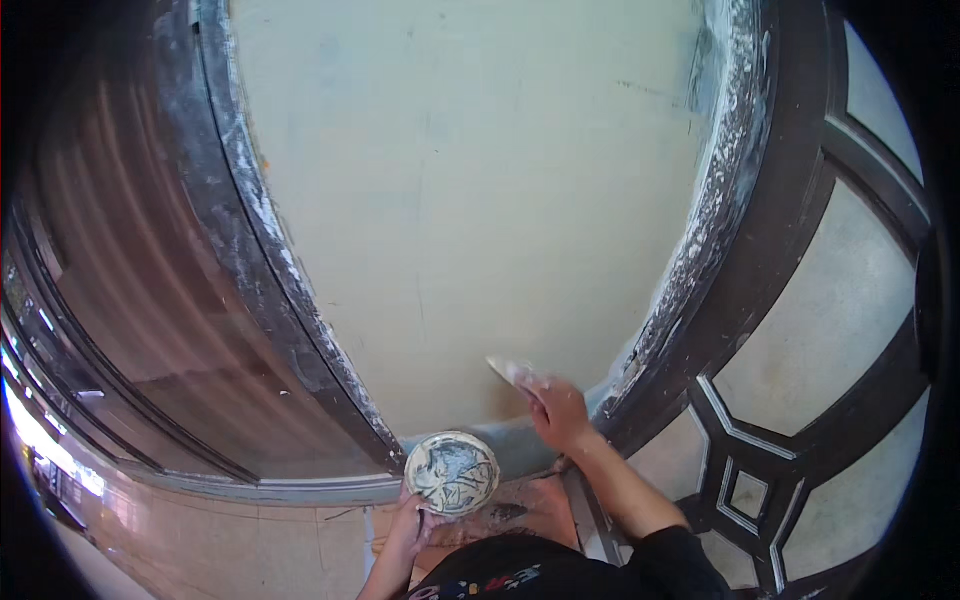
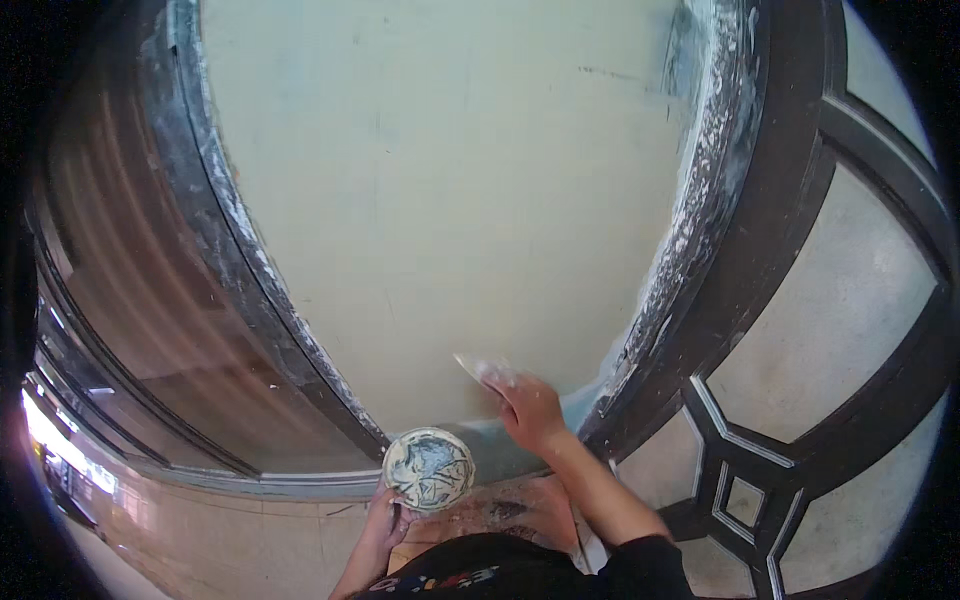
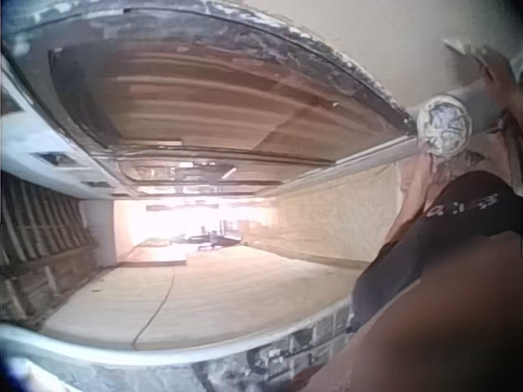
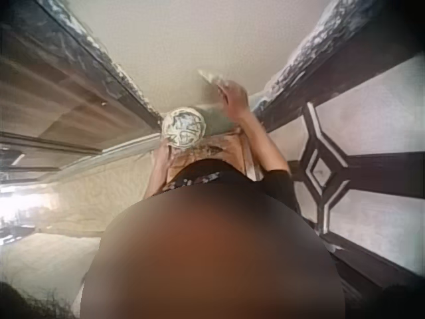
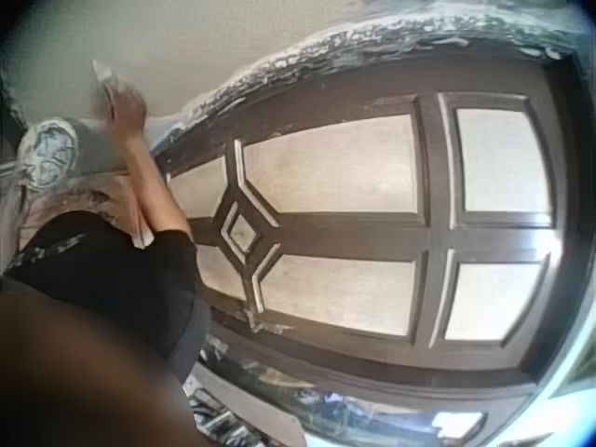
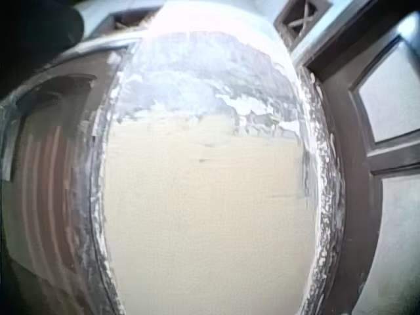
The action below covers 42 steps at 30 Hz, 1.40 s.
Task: The person applies wall compound from a plastic container to a surface using a putty knife.
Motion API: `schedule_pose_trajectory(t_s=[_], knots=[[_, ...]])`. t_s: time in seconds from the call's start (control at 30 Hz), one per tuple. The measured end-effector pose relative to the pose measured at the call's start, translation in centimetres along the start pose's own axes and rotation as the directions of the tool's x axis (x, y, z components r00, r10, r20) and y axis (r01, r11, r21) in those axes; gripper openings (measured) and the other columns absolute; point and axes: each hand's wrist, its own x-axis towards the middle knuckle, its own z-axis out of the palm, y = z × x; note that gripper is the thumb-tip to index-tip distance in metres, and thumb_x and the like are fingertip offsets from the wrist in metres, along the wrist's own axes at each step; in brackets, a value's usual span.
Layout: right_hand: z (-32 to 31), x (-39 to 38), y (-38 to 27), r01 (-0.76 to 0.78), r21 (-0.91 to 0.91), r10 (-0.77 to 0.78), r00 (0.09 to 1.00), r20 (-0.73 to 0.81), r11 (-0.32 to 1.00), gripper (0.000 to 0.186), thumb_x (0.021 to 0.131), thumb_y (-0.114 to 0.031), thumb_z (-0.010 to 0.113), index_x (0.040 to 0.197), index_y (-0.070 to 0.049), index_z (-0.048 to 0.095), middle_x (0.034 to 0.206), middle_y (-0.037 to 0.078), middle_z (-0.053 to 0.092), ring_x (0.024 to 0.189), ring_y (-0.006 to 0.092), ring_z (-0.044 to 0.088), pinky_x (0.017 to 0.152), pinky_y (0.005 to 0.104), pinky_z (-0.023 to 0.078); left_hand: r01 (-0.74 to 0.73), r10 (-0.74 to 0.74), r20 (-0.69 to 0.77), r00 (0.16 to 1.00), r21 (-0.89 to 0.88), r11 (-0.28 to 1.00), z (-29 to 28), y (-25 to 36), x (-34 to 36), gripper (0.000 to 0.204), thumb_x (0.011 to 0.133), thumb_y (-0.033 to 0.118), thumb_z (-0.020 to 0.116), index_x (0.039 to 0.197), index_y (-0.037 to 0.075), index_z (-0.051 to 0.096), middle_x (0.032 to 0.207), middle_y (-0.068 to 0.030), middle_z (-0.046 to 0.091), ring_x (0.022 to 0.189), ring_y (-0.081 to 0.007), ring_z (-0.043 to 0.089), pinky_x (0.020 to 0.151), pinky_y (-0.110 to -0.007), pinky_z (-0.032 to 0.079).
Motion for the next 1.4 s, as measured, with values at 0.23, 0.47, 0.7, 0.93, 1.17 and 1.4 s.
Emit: schedule_pose_trajectory(t_s=[0.23,0.47,0.7,0.93,1.17,1.4], knots=[[-16.7,24.1,-9.1,0.352,-0.563,-0.631,0.64,-0.438,0.748,0.041,0.083,0.001,0.064,0.122,-0.01,0.062,0.099,0.014,0.067,0.072,0.0304,0.06,0.061,0.04,0.048,-0.007,0.009,-0.125,0.992,0.016,1.0,-4.4,1.7,-1.5,0.062,0.083,-0.001,0.042,0.143,0.013,0.033,0.108,-0.0142,0.062,0.054,-0.017,0.06,0.048,-0.032,0.057],[-14.1,32.0,-9.1,0.006,-0.742,-0.533,0.7,-0.475,0.67,0.042,0.084,-0.013,0.059,0.124,-0.023,0.064,0.124,0.005,0.063,0.104,0.0301,0.059,0.085,0.0466,0.045,-0.057,0.058,-0.018,0.998,0.029,0.998,-8.6,2.8,-1.9,0.059,0.086,0.006,0.043,0.143,0.014,0.032,0.131,-0.0174,0.053,0.105,-0.0366,0.064,0.068,-0.052,0.062],[10.2,5.8,-6.6,0.113,-0.572,-0.118,0.993,0.027,0.813,0.052,0.077,-0.022,0.069,0.128,-0.027,0.061,0.134,0.005,0.054,0.116,0.0279,0.051,0.09,0.0512,0.038,-0.086,0.091,-0.096,0.991,0.056,0.995,-7.1,5.9,-4.3,0.067,0.077,0.008,0.049,0.142,0.013,0.033,0.129,-0.0149,0.054,0.106,-0.0354,0.063,0.069,-0.051,0.061],[9.8,-0.1,-5.6,0.013,-0.231,0.027,0.985,0.168,0.973,0.049,0.077,-0.011,0.064,0.124,-0.023,0.063,0.12,0.007,0.064,0.103,0.0299,0.061,0.086,0.047,0.047,-0.062,0.071,-0.142,0.987,0.064,0.996,-7.7,6.9,-4.6,0.066,0.077,0.006,0.047,0.141,0.013,0.034,0.127,-0.0143,0.055,0.105,-0.0327,0.064,0.065,-0.044,0.063],[-3.2,17.0,-9.2,0.053,-0.337,-0.217,0.854,-0.472,0.94,0.054,0.074,0.005,0.056,0.126,-0.007,0.061,0.123,0.02,0.06,0.109,0.0439,0.055,0.095,0.0466,0.045,-0.056,0.061,-0.044,0.997,0.12,0.991,-9.3,5.8,-4.2,0.063,0.082,0.01,0.045,0.143,0.013,0.031,0.131,-0.0168,0.052,0.107,-0.0358,0.062,0.074,-0.049,0.061],[14.6,4.1,-5.8,0.063,-0.528,-0.106,0.993,-0.051,0.847,0.049,0.081,-0.012,0.06,0.129,-0.019,0.059,0.14,0.009,0.052,0.127,0.0309,0.048,0.109,0.0543,0.028,-0.095,0.107,-0.119,0.987,0.101,0.99,-7.3,6.4,-5.0,0.059,0.085,0.011,0.044,0.142,0.009,0.032,0.13,-0.0175,0.052,0.109,-0.0354,0.062,0.075,-0.048,0.061]])
